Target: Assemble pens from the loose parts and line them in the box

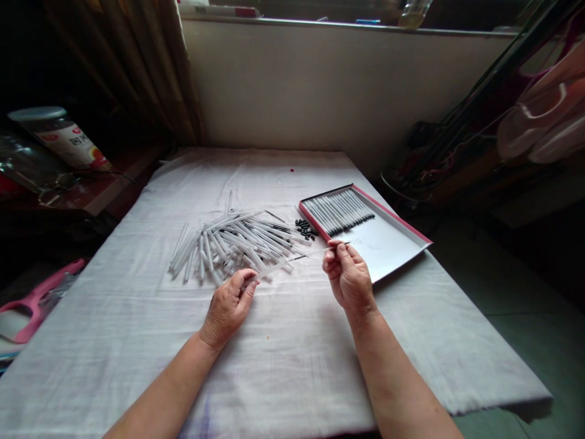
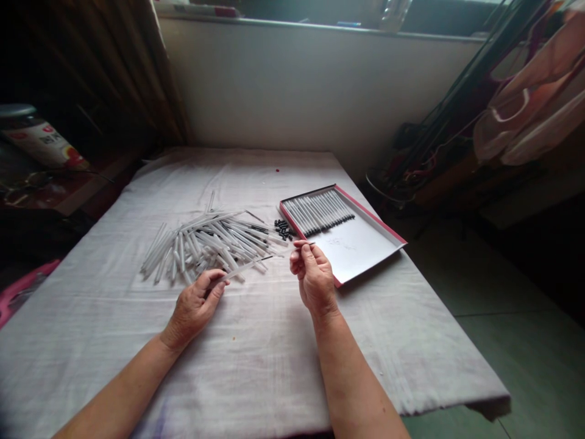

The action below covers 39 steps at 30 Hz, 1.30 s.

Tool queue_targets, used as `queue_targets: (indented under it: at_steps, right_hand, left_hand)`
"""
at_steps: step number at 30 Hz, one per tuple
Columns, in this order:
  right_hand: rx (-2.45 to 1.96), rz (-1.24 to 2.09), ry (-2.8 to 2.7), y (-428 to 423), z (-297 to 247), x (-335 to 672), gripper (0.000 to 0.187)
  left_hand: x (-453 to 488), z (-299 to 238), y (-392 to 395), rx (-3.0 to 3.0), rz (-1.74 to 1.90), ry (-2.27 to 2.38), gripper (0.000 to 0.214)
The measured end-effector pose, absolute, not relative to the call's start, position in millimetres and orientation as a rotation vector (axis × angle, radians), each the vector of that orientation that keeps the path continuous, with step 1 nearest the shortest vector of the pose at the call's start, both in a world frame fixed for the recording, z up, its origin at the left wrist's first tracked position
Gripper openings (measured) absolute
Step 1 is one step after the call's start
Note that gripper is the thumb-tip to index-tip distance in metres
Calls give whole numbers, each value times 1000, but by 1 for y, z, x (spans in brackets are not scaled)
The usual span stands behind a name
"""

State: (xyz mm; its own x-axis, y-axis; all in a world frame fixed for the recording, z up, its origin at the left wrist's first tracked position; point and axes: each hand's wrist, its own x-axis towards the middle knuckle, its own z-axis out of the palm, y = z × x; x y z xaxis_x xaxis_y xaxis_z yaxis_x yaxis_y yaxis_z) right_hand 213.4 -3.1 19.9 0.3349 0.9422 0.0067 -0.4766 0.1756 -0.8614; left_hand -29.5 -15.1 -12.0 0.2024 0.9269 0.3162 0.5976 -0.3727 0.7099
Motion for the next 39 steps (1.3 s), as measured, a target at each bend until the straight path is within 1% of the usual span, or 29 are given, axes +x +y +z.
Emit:
queue_targets:
  at_steps: [11, 17, 19, 22, 24, 26, 27, 29, 31, 35, 37, 39]
  right_hand:
    - [-908, 1171, -682, -4, 18, 206, 29]
    - [-944, 1171, -740, -6, 15, 200, 30]
    - [-963, 1204, -828, -8, 15, 191, 31]
    - [-1018, 1293, -1119, -7, 16, 179, 33]
    - [-1070, 1281, -1290, -1, 17, 178, 42]
    - [-1143, 1205, -1348, 9, 16, 186, 46]
    - [-1190, 1160, -1349, 16, 15, 192, 42]
    - [-1315, 1049, -1385, 28, 12, 205, 26]
    - [-1508, 832, -1500, 37, 8, 216, 21]
    - [-1985, 317, -1772, 46, 7, 219, 32]
    - [-2177, 204, -1847, 50, 8, 216, 34]
    - [-2281, 180, -1899, 54, 10, 212, 32]
  left_hand:
    - [-30, -18, -16, 2081, 1069, 1406, 19]
    - [-31, -15, -14, 2228, 1121, 1286, 18]
    - [-31, -15, -14, 2214, 1114, 1265, 18]
    - [-32, -18, -15, 2140, 1095, 1271, 20]
    - [-32, -20, -15, 2040, 1081, 1308, 21]
    - [-33, -20, -15, 1909, 1073, 1329, 22]
    - [-32, -19, -15, 1846, 1075, 1323, 23]
    - [-32, -17, -15, 1740, 1094, 1281, 23]
    - [-30, -14, -15, 1658, 1120, 1233, 24]
    - [-29, -13, -15, 1581, 1132, 1197, 25]
    - [-30, -15, -15, 1572, 1114, 1207, 26]
    - [-30, -18, -15, 1564, 1106, 1229, 26]
